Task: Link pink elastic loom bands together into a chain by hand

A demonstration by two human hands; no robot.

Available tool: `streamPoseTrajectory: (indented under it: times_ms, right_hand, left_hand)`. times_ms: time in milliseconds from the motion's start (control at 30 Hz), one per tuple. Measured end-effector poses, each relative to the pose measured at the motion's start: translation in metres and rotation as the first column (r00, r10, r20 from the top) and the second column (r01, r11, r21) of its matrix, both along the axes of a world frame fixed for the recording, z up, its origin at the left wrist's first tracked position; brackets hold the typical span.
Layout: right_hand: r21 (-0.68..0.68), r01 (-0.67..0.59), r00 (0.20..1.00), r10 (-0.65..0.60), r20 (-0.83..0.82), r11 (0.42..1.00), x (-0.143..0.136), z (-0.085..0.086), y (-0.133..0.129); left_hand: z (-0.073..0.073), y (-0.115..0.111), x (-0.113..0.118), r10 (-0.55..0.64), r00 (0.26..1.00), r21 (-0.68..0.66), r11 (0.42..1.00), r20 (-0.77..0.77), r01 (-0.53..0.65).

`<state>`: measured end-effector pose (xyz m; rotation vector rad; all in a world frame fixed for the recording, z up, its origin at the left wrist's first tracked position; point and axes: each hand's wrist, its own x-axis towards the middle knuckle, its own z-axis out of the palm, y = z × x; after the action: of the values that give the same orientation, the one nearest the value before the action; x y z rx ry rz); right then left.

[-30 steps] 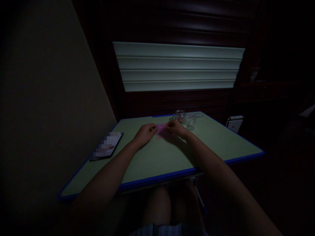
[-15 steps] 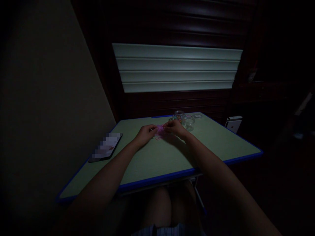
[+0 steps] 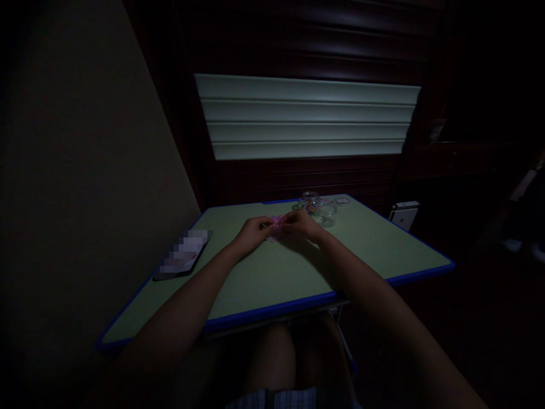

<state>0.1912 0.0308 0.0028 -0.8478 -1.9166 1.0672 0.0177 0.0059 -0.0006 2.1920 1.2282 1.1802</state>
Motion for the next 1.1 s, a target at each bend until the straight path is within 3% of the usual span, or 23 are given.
streamPoseTrajectory:
  times_ms: [267, 433, 567, 700, 1100]
  right_hand:
    - [-0.004, 0.015, 1.000, -0.015, -0.013, 1.000, -0.0009, 0.0001, 0.0006]
    - [-0.029, 0.106, 0.990, -0.108, -0.086, 0.994, -0.0015, 0.0026, 0.0009]
    - [0.080, 0.164, 0.986, -0.161, -0.050, 0.983, -0.0016, 0.0067, -0.0015]
    - [0.187, 0.094, 0.994, -0.103, 0.040, 0.978, -0.0023, 0.0050, -0.0018]
    - [0.297, 0.123, 0.967, -0.182, 0.179, 0.947, -0.0041, -0.0009, 0.0017]
  left_hand:
    - [-0.0009, -0.0013, 0.0007, -0.024, 0.999, 0.016, 1.000, 0.036, 0.023]
    - [-0.0002, 0.0011, -0.0006, 0.038, 0.996, -0.029, 0.999, 0.085, -0.036]
    - [0.0013, 0.0018, -0.0003, 0.101, 0.983, -0.083, 0.993, 0.151, -0.089]
    - [0.0025, 0.0027, 0.0001, 0.115, 0.976, -0.107, 0.990, 0.186, -0.096]
    - [0.0041, 0.0009, 0.0017, 0.101, 0.969, -0.148, 0.987, 0.227, -0.068]
